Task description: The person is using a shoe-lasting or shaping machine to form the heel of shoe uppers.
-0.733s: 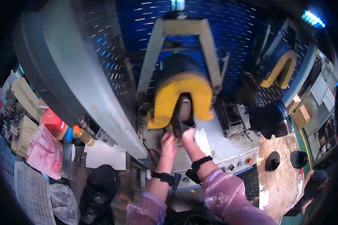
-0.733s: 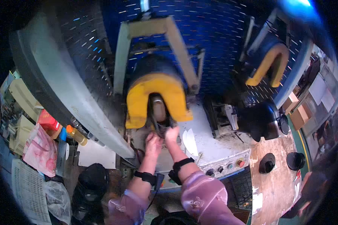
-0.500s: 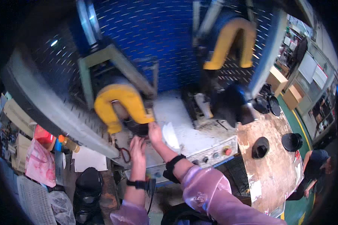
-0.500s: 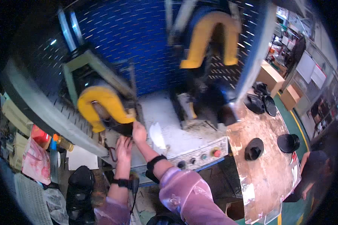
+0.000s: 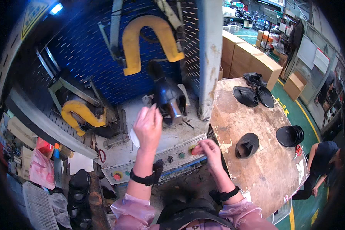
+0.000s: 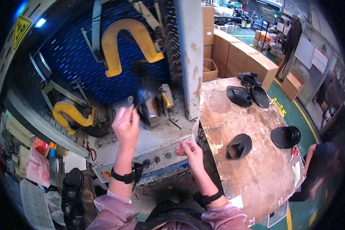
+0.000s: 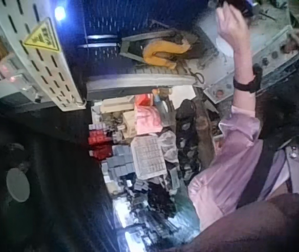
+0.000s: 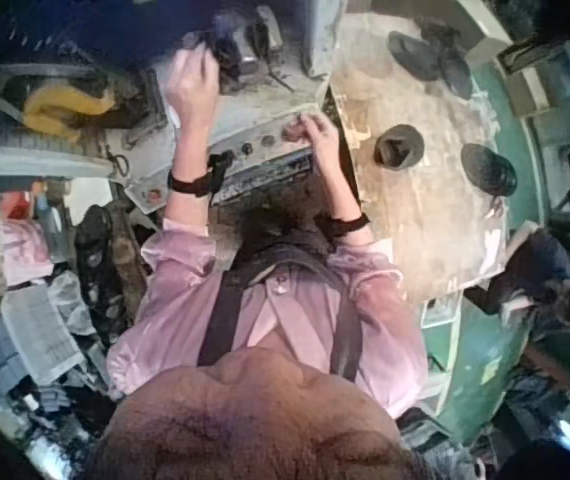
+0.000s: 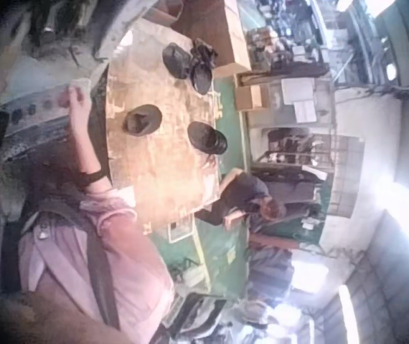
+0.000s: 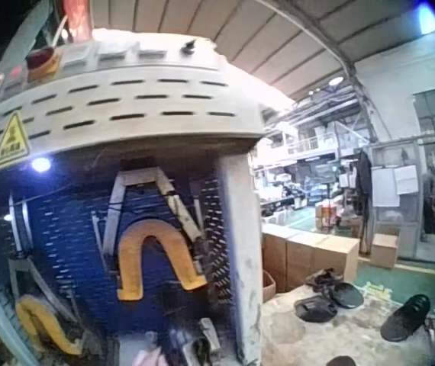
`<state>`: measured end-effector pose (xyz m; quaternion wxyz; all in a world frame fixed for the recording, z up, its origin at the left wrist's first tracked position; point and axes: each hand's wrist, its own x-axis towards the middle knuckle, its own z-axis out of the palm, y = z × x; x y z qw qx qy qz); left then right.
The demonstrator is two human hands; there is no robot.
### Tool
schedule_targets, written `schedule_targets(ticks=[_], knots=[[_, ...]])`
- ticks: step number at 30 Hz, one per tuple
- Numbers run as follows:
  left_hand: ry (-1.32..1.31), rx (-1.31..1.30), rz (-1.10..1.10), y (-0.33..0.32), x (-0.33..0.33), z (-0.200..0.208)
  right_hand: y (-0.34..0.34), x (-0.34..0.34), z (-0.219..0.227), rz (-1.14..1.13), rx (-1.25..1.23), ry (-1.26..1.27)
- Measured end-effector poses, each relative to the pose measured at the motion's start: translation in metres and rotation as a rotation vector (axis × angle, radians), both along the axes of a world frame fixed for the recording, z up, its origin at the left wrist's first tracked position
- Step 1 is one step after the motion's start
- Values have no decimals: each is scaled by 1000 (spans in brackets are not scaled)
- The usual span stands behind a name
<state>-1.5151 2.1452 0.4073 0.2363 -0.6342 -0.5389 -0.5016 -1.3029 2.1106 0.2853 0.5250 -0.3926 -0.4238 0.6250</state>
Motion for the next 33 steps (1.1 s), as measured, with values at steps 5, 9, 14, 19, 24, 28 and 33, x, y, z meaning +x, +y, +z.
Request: schedule_targets(ticks=[5, 9, 14, 19, 24, 28, 33], knots=[[172, -5, -165, -88, 33, 7, -15, 31, 77, -193, 355, -24], [289, -124, -416, -104, 60, -4, -40, 82, 66, 496, -2, -7], [-102, -505, -551, -108, 85, -62, -82, 83, 51, 301, -146, 302], [-1599, -1389, -1156, -122, 107, -109, -94, 94, 21, 118, -85, -163], [-1220, -1226, -1147, -111, 171, -104, -108, 124, -4, -191, 21, -357], [96, -725, -1140, -60, 222, -136, -128, 177, -52, -534, -160, -178], [509, -666, -1127, 3, 277, -220, -158, 226, -120, -683, -323, -207]])
